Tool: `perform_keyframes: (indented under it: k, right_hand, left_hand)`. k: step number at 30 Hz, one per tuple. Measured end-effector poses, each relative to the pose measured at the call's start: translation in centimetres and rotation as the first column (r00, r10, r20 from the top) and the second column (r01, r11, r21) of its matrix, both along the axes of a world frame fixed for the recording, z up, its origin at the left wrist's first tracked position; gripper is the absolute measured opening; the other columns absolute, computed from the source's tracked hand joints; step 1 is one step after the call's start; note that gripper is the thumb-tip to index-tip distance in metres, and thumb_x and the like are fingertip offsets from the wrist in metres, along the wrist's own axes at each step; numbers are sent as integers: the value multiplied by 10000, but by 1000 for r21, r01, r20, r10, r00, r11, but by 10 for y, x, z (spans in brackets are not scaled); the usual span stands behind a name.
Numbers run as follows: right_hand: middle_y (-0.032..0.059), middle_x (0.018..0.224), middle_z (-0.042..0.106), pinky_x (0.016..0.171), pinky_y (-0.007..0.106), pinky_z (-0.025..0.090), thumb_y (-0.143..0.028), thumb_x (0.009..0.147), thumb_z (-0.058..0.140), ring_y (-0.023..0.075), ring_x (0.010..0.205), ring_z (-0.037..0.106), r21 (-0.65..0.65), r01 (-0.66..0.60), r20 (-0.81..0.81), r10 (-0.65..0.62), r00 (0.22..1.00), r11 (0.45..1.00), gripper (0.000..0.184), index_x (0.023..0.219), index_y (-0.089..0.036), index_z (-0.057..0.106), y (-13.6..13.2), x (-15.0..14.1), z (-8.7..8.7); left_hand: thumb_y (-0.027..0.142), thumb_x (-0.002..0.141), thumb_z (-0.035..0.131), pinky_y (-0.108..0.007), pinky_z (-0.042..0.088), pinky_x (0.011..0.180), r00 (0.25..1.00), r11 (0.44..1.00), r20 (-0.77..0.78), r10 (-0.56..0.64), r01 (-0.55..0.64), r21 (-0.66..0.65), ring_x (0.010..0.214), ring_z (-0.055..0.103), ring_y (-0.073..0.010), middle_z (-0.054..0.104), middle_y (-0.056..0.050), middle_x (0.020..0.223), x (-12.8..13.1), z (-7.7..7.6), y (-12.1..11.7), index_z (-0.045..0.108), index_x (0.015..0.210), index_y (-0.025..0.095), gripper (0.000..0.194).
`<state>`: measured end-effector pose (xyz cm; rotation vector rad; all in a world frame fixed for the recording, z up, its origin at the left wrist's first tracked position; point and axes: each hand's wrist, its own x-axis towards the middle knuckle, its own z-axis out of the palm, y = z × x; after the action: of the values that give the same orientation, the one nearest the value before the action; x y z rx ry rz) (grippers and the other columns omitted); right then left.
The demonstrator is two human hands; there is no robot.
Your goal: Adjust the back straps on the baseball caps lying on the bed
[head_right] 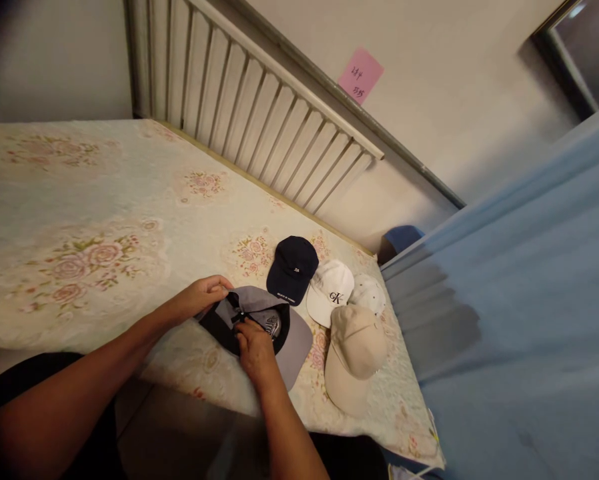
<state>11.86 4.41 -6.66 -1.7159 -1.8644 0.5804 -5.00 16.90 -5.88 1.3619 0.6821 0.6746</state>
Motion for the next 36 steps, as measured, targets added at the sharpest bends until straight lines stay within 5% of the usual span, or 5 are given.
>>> perform_keyframes:
  k: [8,13,17,24,36]
  right_hand:
    - [29,858,699,752,282,488,-292,915,433,179,796,639,-64,-53,-73,49,996,997,281,1055,-205,660,-12,-21,27]
    - [60,1127,663,855,327,477,-270,789,622,232,975,624,-17,-51,-74,49,996,999,509,1284,-231,513,-22,-38,32]
    - [120,1131,668,888,376,470,-102,752,521,264,1008,628,-3,60,51,-60,997,998,561,1308,-183,505,-21,-32,12]
    - [22,891,709,766,276,470,-225,844,447,188,833,634,-29,290,-240,-289,927,956,290,1010,-201,683,-13,-8,18]
    - [-12,693,607,597,229,397,-305,858,479,143,659,519,-179,116,-241,-158,958,977,245,812,-168,677,-20,-9,18]
  left_hand:
    - [352,783,539,-191,235,413,999,999,28,-39,39,-9,405,350,-63,382,100,502,-1,5,-2,535,946,189,230]
    - [379,786,530,-197,226,410,998,998,11,-56,56,6,399,342,-69,387,95,495,-2,4,-3,536,974,188,268]
    - [403,792,516,-212,284,448,997,996,-14,-77,78,44,452,403,-91,410,80,527,-6,9,-3,544,1037,185,329]
    - [338,660,696,-222,318,505,925,909,-88,-370,380,170,567,459,-120,491,42,661,-14,7,-5,403,1380,232,783]
    - [311,813,480,-316,423,863,997,838,-76,9,34,545,905,557,-193,618,-47,912,-8,6,2,631,833,196,191]
